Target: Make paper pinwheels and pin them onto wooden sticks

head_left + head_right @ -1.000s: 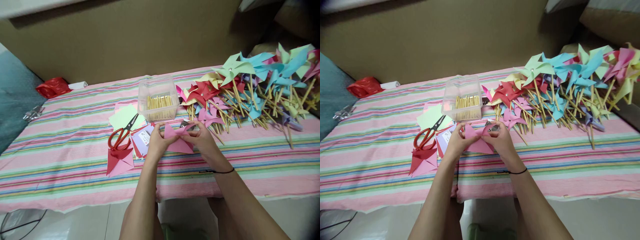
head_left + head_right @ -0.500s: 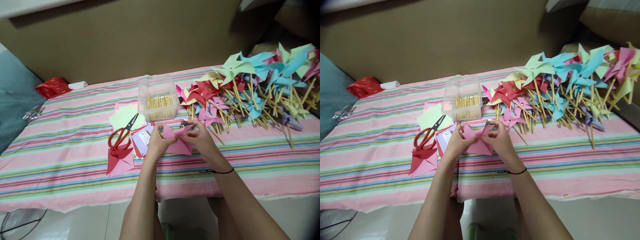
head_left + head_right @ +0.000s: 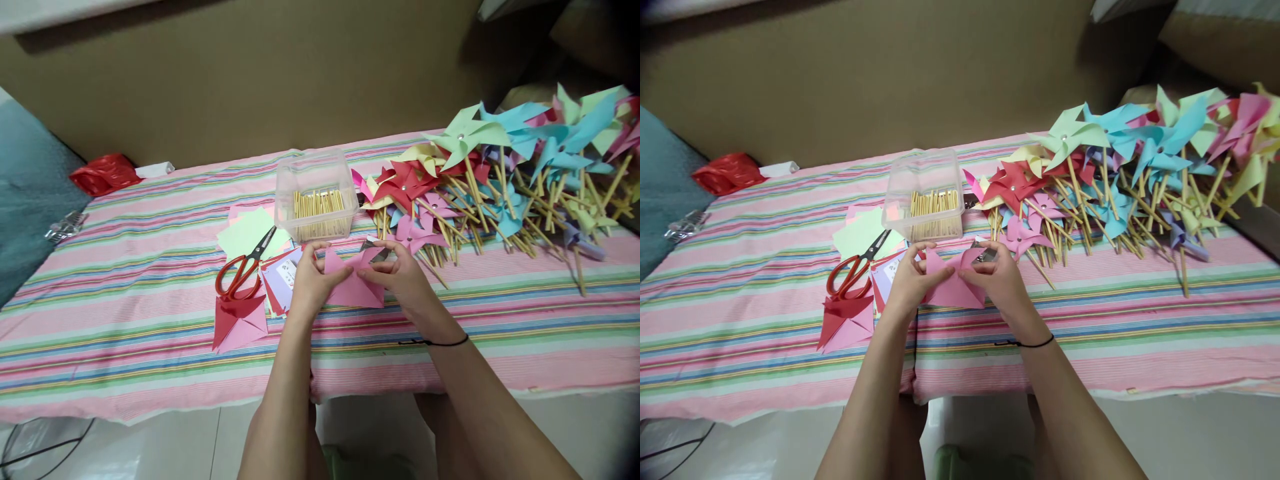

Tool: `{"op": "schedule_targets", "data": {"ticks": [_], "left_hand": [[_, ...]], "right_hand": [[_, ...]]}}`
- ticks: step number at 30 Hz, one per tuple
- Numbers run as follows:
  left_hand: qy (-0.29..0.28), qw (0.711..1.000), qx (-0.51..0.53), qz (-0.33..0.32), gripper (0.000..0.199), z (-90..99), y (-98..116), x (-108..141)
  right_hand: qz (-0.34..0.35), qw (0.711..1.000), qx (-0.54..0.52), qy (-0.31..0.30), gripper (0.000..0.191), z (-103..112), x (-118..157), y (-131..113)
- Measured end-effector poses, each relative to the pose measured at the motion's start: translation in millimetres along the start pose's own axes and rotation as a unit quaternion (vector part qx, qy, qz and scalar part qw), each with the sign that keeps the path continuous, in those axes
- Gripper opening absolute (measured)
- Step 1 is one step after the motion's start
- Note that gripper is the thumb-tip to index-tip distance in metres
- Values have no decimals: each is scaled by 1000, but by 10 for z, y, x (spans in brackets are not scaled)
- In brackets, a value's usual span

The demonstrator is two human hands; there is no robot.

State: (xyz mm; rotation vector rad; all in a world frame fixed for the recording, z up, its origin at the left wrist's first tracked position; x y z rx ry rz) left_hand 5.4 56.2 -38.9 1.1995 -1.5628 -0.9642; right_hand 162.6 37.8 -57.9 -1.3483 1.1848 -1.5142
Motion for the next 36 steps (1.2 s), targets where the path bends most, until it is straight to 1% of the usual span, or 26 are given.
{"op": "schedule_targets", "data": {"ticks": [9,18,20,22,25,27,29,31,32,34,36], "left_hand": [[5,1000,-8,-3,56,0,2,-2],[6,1000,6,7,59,-26,10,23],[5,1000,21,18,57,-11,21,12],[12,999,45,15,53,22,36,-9],[14,998,63,-26,39,79,75,-34],[-19,997,50,-59,25,100,108,-35],[-69,993,10,-91,16,108,139,-21],[-116,986,-36,-112,17,111,160,1],[-130,983,-55,-116,19,114,165,12],[-141,981,-76,-114,19,121,171,29],[-140,981,-82,-107,12,124,174,39]], "right_hand": [[2,1000,5,0,74,6,1,-7],[-10,1000,-24,-16,70,1,18,-19],[-11,999,-30,-7,69,10,14,-17],[-17,999,-40,9,68,30,7,-16],[-29,997,-75,22,65,68,-5,-26],[-38,994,-98,22,66,94,-11,-40],[-47,992,-113,24,63,120,-15,-52],[-53,991,-123,17,58,136,-18,-57],[-53,990,-126,12,56,141,-20,-55],[-48,991,-128,3,56,144,-25,-48],[-37,992,-122,-1,59,142,-29,-42]]}}
Point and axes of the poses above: each hand's wrist, its own x-axis away from the middle knuckle, its own z-axis out of the back of the hand, y = z × x, the point moved 2 cm from there along -x, towards the middle knuckle, and after that the axes turned 11 degrees about x, right-handed, at the moved point
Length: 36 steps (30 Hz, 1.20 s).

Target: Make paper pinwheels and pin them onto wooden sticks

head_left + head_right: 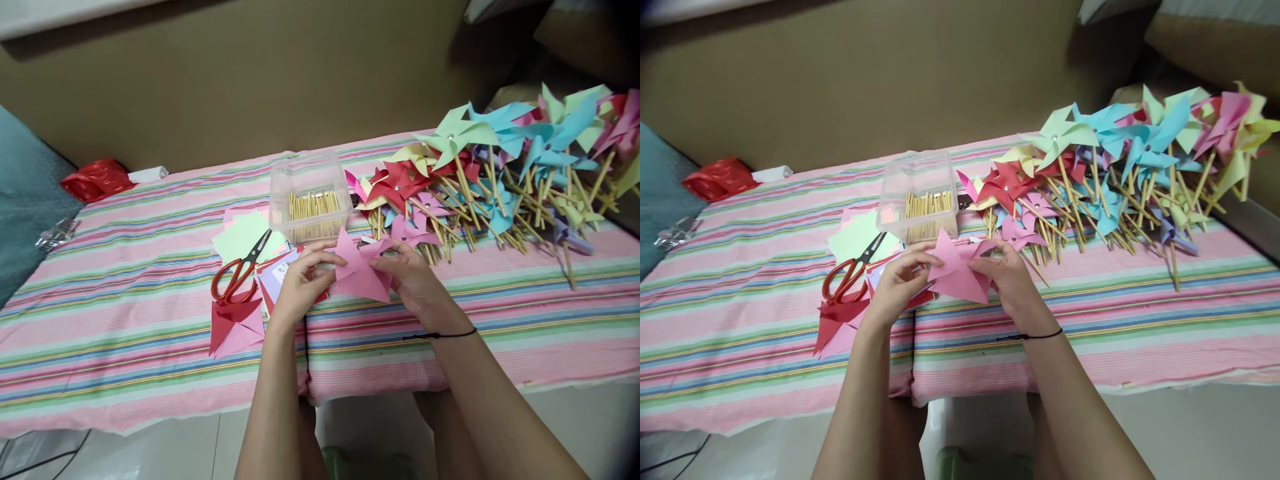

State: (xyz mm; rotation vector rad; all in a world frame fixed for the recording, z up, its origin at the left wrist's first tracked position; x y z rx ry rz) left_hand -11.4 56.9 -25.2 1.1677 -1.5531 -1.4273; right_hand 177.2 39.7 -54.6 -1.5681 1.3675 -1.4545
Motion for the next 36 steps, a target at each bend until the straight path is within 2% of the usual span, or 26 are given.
{"op": "schedule_targets", "data": {"ticks": [2,12,18,27,36], "left_hand": [[7,1000,-3,8,8,-3,4,2],[23,999,42,17,17,-153,-43,-54],[59,994,82,32,24,-187,-105,-78],[77,994,57,46,29,-175,-124,-73],[111,989,89,26,51,-188,-114,-80]], "right_hand": [[14,1000,8,-3,62,-7,2,-2],[39,997,62,-11,74,-92,55,-53],[44,996,79,-16,72,-119,52,-30],[56,994,90,-13,68,-129,57,-20],[60,994,84,-20,73,-126,44,-6]]}}
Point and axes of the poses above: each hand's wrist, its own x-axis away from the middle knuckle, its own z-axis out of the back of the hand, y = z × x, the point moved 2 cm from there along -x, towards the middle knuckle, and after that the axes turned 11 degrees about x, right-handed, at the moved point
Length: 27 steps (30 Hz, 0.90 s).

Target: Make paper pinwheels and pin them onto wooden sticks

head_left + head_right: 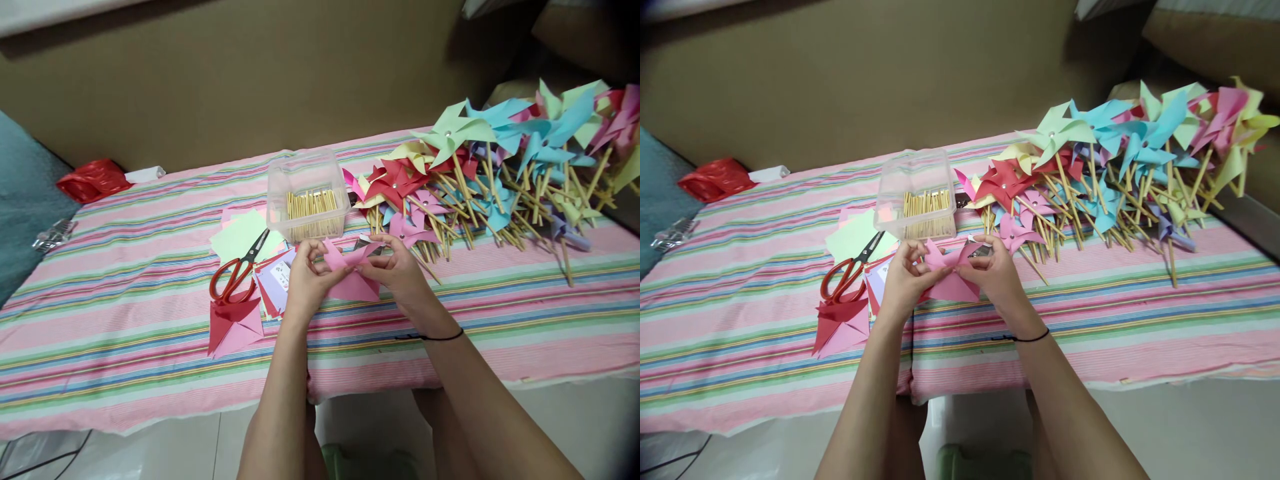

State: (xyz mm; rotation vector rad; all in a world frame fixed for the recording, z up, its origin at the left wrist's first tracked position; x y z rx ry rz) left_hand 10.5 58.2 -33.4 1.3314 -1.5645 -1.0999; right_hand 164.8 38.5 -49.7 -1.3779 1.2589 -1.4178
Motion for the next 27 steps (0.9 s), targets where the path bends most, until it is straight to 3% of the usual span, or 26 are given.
{"op": "schedule_targets", "data": {"ticks": [20,27], "left_hand": [[7,999,24,19,58,-5,-8,-5],[52,998,27,1,64,30,-23,-19]], "right_hand": [[11,1000,-1,0,73,-19,5,10],[4,1000,-22,-4,61,-40,2,-17]]}}
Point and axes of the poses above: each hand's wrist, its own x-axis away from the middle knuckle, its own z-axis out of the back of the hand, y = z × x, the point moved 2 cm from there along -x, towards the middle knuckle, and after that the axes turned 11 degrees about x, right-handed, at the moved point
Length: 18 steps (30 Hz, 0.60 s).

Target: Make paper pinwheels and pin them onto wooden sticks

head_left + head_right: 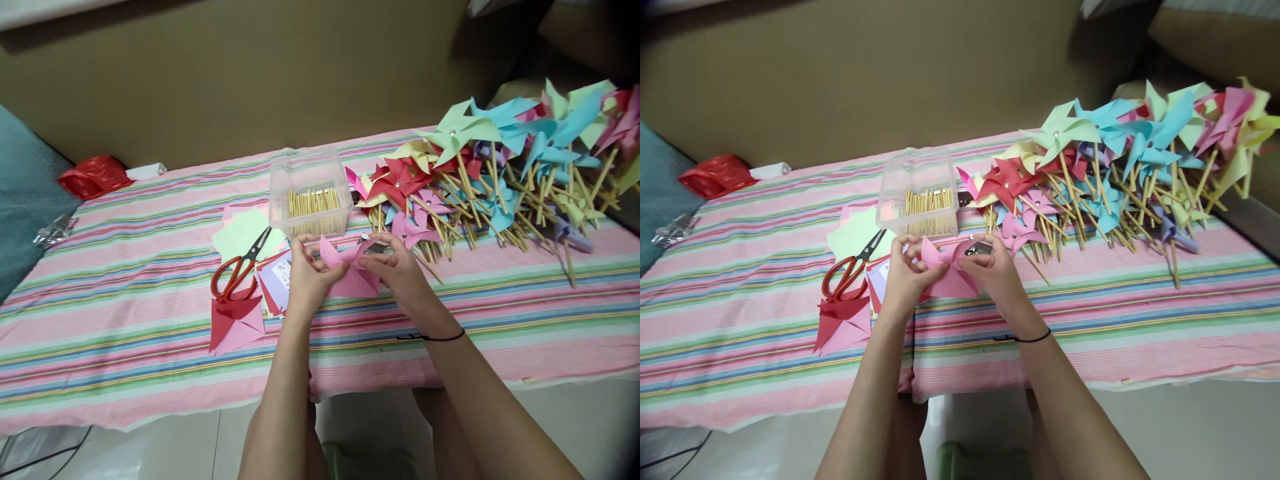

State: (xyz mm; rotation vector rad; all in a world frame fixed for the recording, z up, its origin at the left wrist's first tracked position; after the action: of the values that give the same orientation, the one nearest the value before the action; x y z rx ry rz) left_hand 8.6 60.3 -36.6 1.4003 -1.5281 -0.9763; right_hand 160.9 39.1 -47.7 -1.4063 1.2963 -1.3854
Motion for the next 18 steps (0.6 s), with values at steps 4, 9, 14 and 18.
{"op": "schedule_targets", "data": {"ticks": [4,9,14,18], "left_hand": [[-1,1000,-2,7,66,4,-1,1],[-9,1000,4,16,66,-21,6,16],[-26,999,24,41,63,-37,0,30],[-53,995,26,78,57,-34,-14,31]], "right_hand": [[12,1000,-9,-18,64,-9,-10,13],[21,1000,14,-3,67,-1,-15,29],[19,1000,0,-13,67,0,-13,26],[14,1000,-11,-16,68,7,-18,30]]}}
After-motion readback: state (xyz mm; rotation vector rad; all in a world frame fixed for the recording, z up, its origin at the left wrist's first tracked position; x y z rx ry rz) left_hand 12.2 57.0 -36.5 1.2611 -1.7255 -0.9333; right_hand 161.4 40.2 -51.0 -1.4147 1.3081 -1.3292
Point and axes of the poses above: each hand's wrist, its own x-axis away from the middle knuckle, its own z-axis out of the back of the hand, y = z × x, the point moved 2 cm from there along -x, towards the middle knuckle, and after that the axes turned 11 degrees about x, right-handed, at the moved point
